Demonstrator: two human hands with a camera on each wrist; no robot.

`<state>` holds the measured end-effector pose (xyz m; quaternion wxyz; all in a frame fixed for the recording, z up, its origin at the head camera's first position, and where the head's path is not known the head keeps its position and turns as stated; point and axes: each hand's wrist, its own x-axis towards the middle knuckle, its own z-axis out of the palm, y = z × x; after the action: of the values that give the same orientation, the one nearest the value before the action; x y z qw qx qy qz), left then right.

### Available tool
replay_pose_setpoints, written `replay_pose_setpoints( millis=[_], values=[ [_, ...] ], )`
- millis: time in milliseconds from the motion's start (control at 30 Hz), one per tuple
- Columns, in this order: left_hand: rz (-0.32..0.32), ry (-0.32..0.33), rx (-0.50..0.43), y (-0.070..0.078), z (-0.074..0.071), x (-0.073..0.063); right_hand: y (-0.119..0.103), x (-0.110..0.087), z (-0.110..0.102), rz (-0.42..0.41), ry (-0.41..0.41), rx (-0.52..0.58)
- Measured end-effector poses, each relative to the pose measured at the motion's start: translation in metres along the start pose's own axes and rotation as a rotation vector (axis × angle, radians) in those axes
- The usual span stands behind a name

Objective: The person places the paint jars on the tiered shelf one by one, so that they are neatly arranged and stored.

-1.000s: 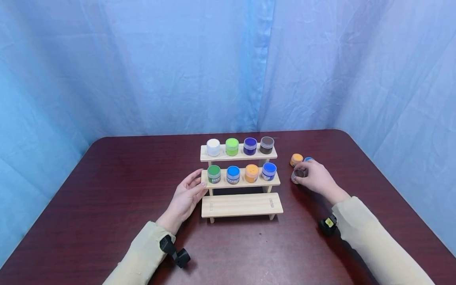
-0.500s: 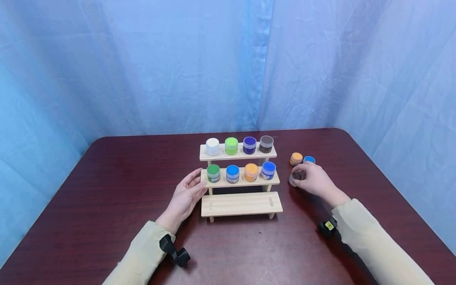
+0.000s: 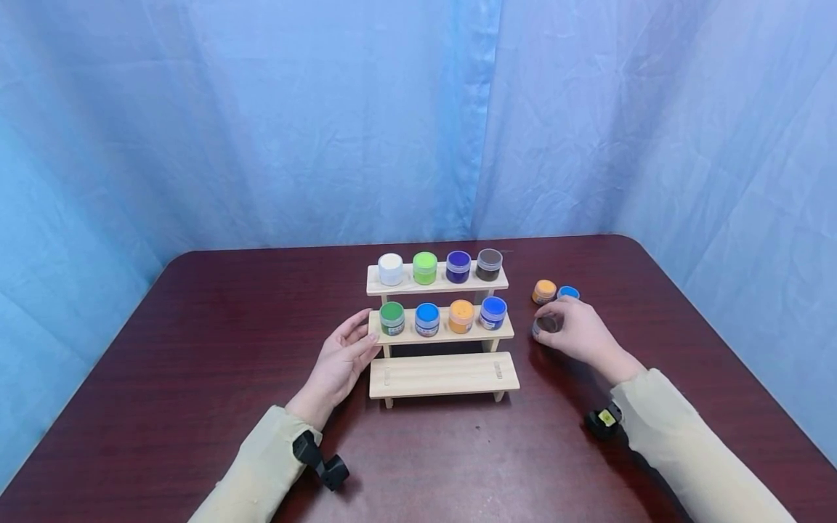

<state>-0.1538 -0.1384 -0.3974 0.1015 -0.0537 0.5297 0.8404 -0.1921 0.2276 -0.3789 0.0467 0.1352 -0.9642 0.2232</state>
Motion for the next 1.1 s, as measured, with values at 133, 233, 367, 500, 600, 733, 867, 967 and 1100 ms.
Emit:
replay_pose_setpoints(
  millis=[133, 233, 367, 500, 600, 733, 867, 967, 1100],
  values=[
    [0.004, -0.006, 0.006, 0.0, -0.001, 0.0, -0.002, -0.002, -0.002, -0.009, 0.042, -0.004],
    [0.003, -0.004, 0.0, 0.0, 0.0, 0.0, -0.003, -0.005, -0.005, -0.019, 0.072, -0.004],
    [0.0, -0.003, 0.0, 0.0, 0.0, 0.0, -0.006, -0.007, -0.008, -0.033, 0.101, 0.008],
    [0.005, -0.005, 0.01, 0.0, 0.0, 0.0, -0.009, -0.01, -0.011, -0.051, 0.126, 0.014],
    [0.007, -0.005, 0.011, 0.0, 0.0, 0.0, -0.011, -0.013, -0.014, -0.064, 0.139, 0.016],
    [0.001, 0.003, 0.002, 0.0, 0.0, 0.0, -0.016, -0.015, -0.016, -0.077, 0.149, 0.025],
    [0.0, 0.005, 0.007, 0.0, 0.0, 0.0, -0.02, -0.018, -0.018, -0.09, 0.157, 0.041],
    [0.002, 0.001, 0.014, 0.0, 0.0, 0.0, -0.024, -0.02, -0.019, -0.103, 0.162, 0.056],
    [0.004, -0.003, 0.015, 0.001, 0.0, 0.0, -0.029, -0.022, -0.02, -0.13, 0.18, 0.069]
  ],
)
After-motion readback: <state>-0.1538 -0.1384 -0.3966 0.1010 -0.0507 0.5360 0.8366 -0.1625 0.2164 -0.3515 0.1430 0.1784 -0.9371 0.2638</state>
